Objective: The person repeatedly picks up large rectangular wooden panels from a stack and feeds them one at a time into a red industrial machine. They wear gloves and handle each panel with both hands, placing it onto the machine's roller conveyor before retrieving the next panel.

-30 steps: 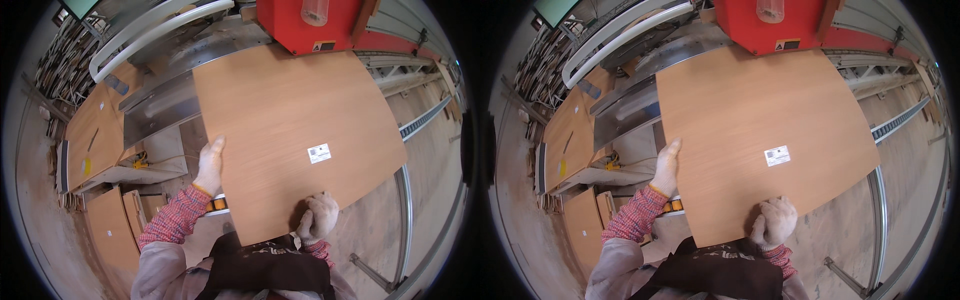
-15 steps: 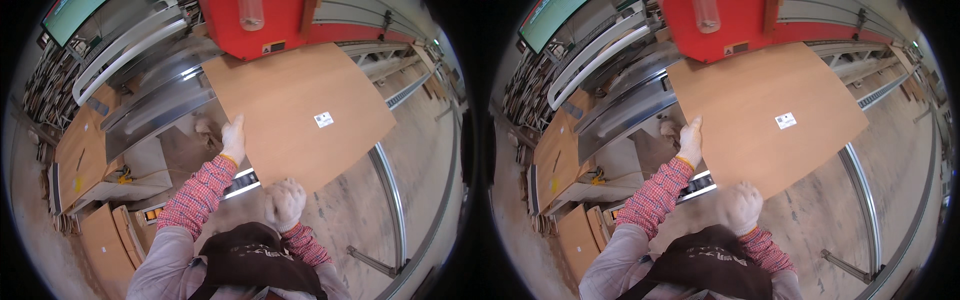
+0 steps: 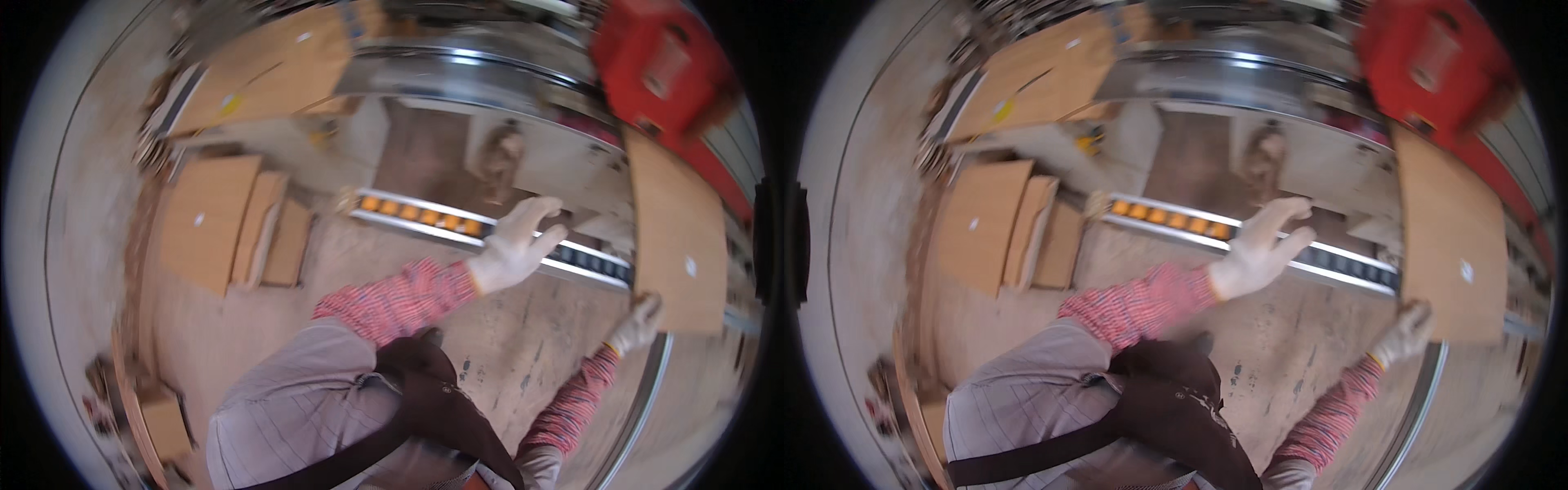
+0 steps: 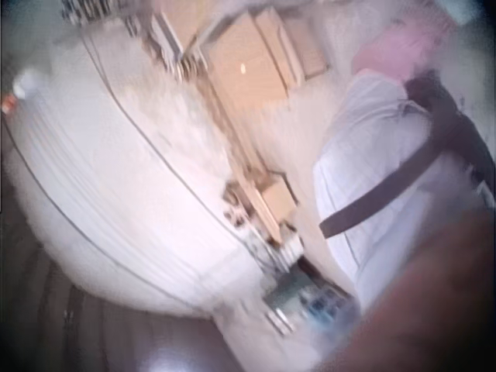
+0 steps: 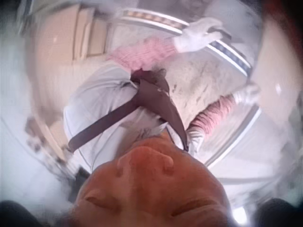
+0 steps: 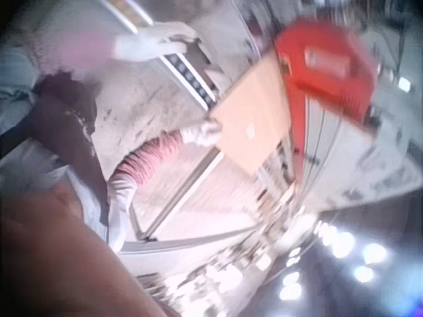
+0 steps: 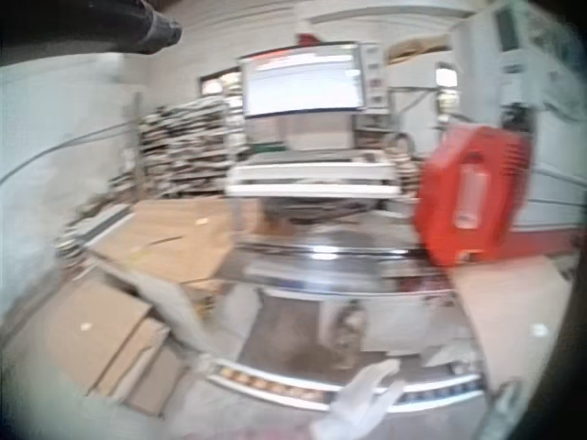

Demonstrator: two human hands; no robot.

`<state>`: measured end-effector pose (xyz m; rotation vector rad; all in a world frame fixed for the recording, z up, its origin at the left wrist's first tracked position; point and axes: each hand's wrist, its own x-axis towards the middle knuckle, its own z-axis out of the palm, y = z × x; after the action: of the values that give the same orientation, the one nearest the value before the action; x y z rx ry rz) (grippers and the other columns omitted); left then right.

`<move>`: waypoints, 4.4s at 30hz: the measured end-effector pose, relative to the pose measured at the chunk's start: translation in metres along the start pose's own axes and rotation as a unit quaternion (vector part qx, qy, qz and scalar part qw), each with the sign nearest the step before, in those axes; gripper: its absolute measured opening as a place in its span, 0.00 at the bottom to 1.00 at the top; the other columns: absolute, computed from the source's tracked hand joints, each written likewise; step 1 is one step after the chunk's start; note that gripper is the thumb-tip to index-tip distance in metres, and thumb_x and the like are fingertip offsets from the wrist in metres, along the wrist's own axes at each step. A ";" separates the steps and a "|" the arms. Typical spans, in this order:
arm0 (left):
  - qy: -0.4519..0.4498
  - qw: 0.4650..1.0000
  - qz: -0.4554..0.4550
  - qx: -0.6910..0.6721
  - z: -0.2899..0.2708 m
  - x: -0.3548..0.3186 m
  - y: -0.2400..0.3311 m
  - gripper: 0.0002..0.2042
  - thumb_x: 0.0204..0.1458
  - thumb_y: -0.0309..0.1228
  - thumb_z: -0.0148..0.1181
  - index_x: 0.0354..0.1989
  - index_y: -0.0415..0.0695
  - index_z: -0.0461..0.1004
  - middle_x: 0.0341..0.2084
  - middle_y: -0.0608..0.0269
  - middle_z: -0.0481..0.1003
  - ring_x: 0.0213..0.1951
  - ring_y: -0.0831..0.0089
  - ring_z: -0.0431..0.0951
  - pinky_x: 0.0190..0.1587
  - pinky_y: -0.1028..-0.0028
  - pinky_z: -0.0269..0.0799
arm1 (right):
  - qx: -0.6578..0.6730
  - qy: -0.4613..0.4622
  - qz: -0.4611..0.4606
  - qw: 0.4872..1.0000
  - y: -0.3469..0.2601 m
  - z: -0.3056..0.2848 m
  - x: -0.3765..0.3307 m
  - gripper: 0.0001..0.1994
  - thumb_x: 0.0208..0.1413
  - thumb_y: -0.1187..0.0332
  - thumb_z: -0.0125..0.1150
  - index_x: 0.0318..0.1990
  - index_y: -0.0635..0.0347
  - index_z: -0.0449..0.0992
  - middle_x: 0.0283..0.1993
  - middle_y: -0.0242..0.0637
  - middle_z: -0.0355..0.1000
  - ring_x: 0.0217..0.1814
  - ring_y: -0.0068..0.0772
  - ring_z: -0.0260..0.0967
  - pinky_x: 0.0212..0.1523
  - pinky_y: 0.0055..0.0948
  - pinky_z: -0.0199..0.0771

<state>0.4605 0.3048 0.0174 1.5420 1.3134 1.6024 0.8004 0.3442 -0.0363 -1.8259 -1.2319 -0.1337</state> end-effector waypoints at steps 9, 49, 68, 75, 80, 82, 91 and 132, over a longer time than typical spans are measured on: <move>0.405 0.752 -0.392 0.341 -0.402 -0.276 -0.029 0.24 0.62 0.46 0.60 0.59 0.41 0.71 0.48 0.49 0.79 0.51 0.57 0.79 0.57 0.60 0.72 | 0.054 0.147 0.144 0.977 0.023 0.007 -0.031 0.19 0.69 0.56 0.54 0.51 0.65 0.81 0.50 0.48 0.79 0.49 0.46 0.77 0.53 0.41 0.75; 0.172 0.533 -0.413 0.718 -0.799 -0.640 -0.090 0.19 0.68 0.42 0.50 0.55 0.41 0.76 0.44 0.40 0.80 0.45 0.44 0.80 0.46 0.56 0.79 | 0.115 -0.674 0.356 0.637 -0.349 0.110 -0.593 0.29 0.63 0.48 0.66 0.56 0.68 0.77 0.49 0.41 0.79 0.49 0.35 0.77 0.47 0.38 0.80; 0.460 0.753 -0.452 -0.133 -0.734 -0.434 -0.051 0.27 0.69 0.50 0.48 0.65 0.42 0.69 0.58 0.55 0.74 0.57 0.58 0.75 0.61 0.59 0.71 | 0.121 -0.493 0.169 0.845 -0.404 -0.052 -0.395 0.25 0.65 0.52 0.59 0.49 0.70 0.82 0.37 0.42 0.82 0.40 0.29 0.79 0.44 0.33 0.79; 0.344 0.856 -0.361 -0.137 -0.621 -0.287 0.019 0.26 0.68 0.48 0.51 0.62 0.38 0.71 0.56 0.58 0.75 0.55 0.65 0.76 0.60 0.64 0.73 | 0.135 -0.396 0.218 0.882 -0.272 -0.062 -0.255 0.31 0.60 0.46 0.63 0.49 0.74 0.79 0.45 0.51 0.81 0.46 0.39 0.80 0.48 0.37 0.79; 0.262 0.893 -0.352 -0.097 -0.551 -0.205 0.008 0.25 0.66 0.44 0.58 0.59 0.33 0.71 0.52 0.57 0.76 0.52 0.68 0.77 0.57 0.66 0.75 | 0.198 -0.361 0.252 0.876 -0.218 -0.057 -0.176 0.27 0.62 0.49 0.61 0.42 0.74 0.81 0.35 0.44 0.81 0.35 0.37 0.81 0.43 0.36 0.79; 0.219 0.891 -0.379 -0.120 -0.522 -0.178 0.005 0.24 0.66 0.43 0.58 0.60 0.33 0.71 0.52 0.57 0.76 0.53 0.68 0.77 0.57 0.65 0.75 | 0.138 -0.366 0.252 0.885 -0.198 -0.058 -0.147 0.27 0.62 0.49 0.60 0.43 0.73 0.82 0.35 0.43 0.81 0.35 0.37 0.81 0.41 0.34 0.79; 0.166 0.881 -0.417 -0.149 -0.457 -0.141 -0.001 0.23 0.66 0.39 0.59 0.61 0.34 0.71 0.53 0.56 0.77 0.54 0.64 0.77 0.58 0.64 0.75 | -0.052 -0.315 0.095 0.943 -0.150 -0.040 -0.091 0.25 0.61 0.49 0.58 0.47 0.67 0.79 0.39 0.50 0.82 0.43 0.52 0.80 0.49 0.42 0.77; 0.070 0.891 -0.422 -0.152 -0.415 0.042 -0.093 0.22 0.67 0.41 0.57 0.61 0.37 0.71 0.55 0.60 0.75 0.56 0.70 0.74 0.61 0.68 0.71 | 0.235 -0.164 -0.299 0.910 -0.334 -0.010 -0.315 0.11 0.45 0.69 0.72 0.37 0.57 0.80 0.39 0.33 0.80 0.41 0.36 0.78 0.41 0.37 0.81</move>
<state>0.0349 0.2657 0.0079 0.5237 1.4344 1.2543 0.3851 0.1524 0.0074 -1.0386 -1.8521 0.1318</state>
